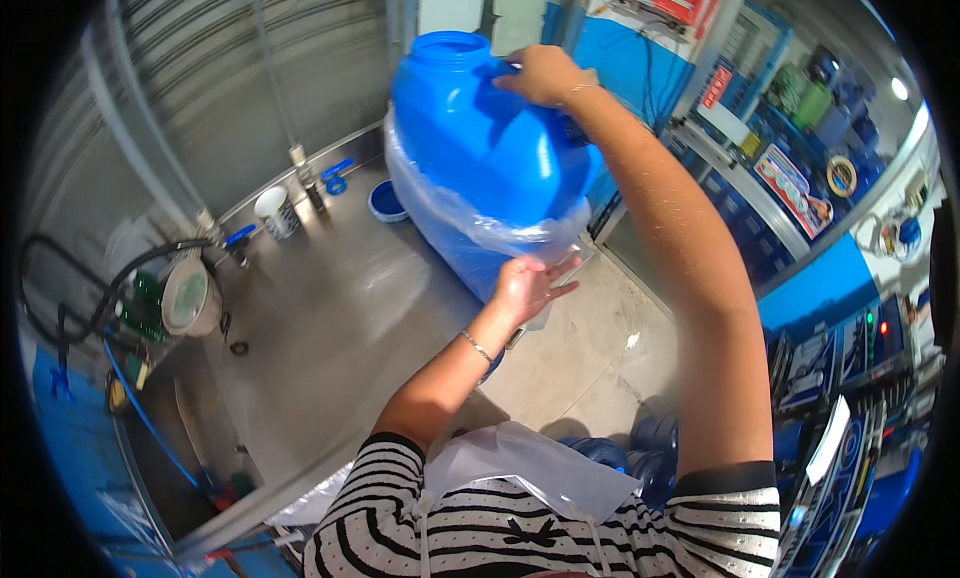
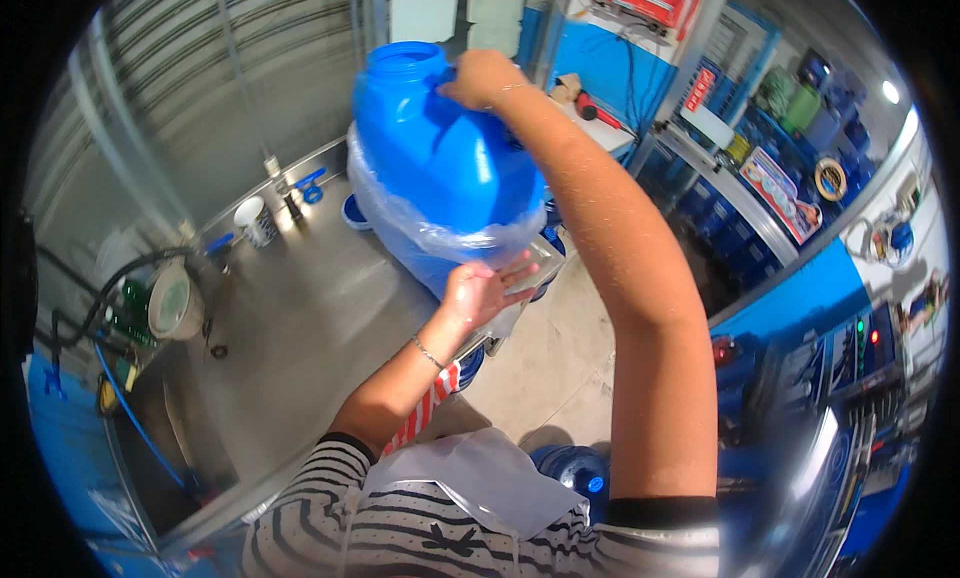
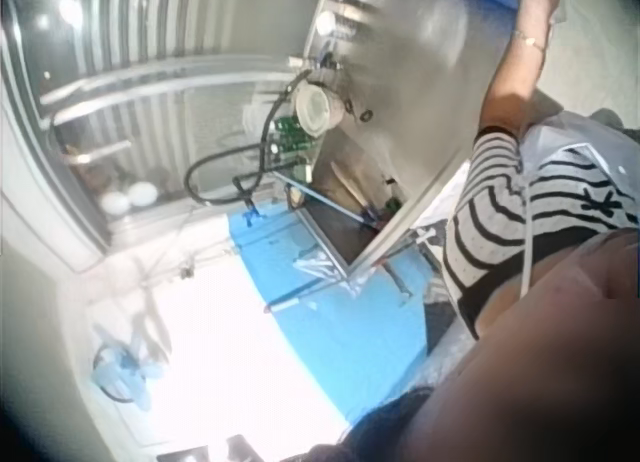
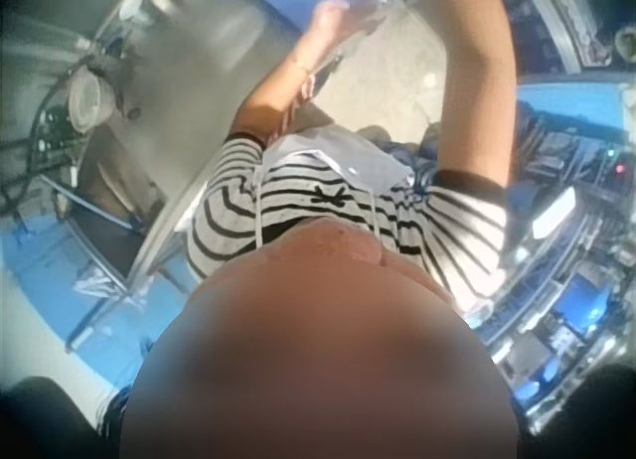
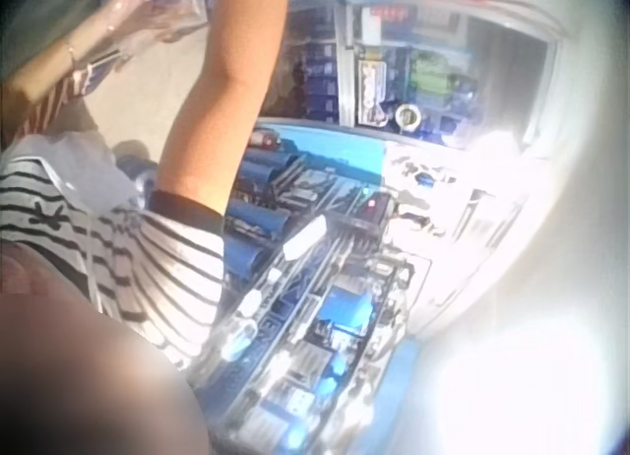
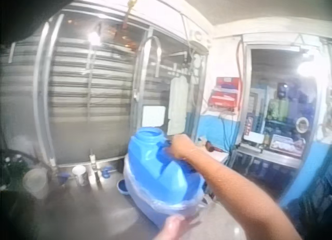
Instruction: The person fills a blue plastic water jug at a sink, rinses it, and secures the cap. They then place the filled jug into a clear plastic bag, move it to a counter, and retrieve two additional blue jugs from a storage rack.
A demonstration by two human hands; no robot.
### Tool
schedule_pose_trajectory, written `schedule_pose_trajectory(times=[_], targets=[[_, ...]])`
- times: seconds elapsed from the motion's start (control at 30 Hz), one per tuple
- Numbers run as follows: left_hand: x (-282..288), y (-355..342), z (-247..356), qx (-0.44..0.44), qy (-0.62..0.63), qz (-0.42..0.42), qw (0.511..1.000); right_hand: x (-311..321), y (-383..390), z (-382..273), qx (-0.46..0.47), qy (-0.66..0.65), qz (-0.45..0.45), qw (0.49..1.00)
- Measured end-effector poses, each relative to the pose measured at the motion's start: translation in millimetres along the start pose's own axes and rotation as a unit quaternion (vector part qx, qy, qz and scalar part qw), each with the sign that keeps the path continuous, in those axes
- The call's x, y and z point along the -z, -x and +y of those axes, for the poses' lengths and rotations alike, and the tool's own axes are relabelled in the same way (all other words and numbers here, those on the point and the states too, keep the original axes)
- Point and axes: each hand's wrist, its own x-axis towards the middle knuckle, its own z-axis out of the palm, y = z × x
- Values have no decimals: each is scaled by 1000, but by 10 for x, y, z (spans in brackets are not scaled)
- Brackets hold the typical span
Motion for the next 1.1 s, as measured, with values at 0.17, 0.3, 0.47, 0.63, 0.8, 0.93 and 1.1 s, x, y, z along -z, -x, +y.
schedule_pose_trajectory(times=[0.17, 0.3, 0.47, 0.63, 0.8, 0.93, 1.1], targets=[[90, 19, -173, -59, -101, -19, 993, 36, 317, 77, 60, -82, 113, 988], [167, 155, -608, 41, -219, 16, 975, 24, 1128, 376, 98, -130, 194, 967], [341, -50, -983, 243, -377, -93, 889, -442, 2337, 1353, 63, -124, 136, 981], [293, -809, -1280, 233, -422, -63, 874, -657, 3648, 3366, -240, -20, 24, 970], [-114, -2094, -2035, 234, -445, -60, 863, -448, 5280, 5592, -537, 186, 90, 818], [-672, -3247, -2931, 276, -407, -70, 868, -79, 6464, 6919, -609, 350, 47, 710], [-1152, -4298, -3760, 281, -435, -199, 832, 556, 7557, 8039, -613, 498, -40, 613]])
